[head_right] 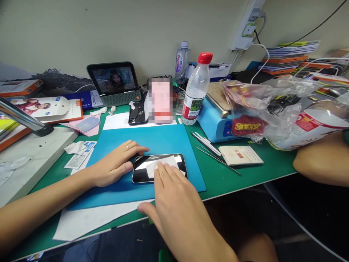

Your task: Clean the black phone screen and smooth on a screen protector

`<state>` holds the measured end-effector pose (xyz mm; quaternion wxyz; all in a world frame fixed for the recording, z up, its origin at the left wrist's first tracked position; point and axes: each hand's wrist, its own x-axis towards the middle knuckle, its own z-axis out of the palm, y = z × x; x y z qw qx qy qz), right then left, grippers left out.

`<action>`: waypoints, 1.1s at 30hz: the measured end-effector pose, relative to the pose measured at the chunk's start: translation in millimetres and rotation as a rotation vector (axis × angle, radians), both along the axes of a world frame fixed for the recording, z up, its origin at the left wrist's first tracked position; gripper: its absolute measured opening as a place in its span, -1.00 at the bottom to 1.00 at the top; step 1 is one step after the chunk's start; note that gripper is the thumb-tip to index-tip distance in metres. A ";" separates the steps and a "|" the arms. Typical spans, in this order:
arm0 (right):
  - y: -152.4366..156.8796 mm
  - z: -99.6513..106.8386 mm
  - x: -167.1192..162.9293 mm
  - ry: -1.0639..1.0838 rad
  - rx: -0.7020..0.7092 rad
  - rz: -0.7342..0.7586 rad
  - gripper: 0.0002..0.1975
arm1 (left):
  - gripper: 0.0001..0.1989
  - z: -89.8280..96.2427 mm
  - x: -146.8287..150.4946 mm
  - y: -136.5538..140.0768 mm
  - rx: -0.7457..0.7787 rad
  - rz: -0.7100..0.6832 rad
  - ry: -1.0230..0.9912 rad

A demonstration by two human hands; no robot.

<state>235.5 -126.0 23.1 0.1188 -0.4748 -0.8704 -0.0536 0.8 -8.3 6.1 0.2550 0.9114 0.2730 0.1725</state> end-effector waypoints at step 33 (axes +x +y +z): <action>13.9 -12.9 2.8 0.146 -0.076 -0.183 -0.36 | -0.24 -1.5 1.4 -0.6 0.049 -0.030 0.057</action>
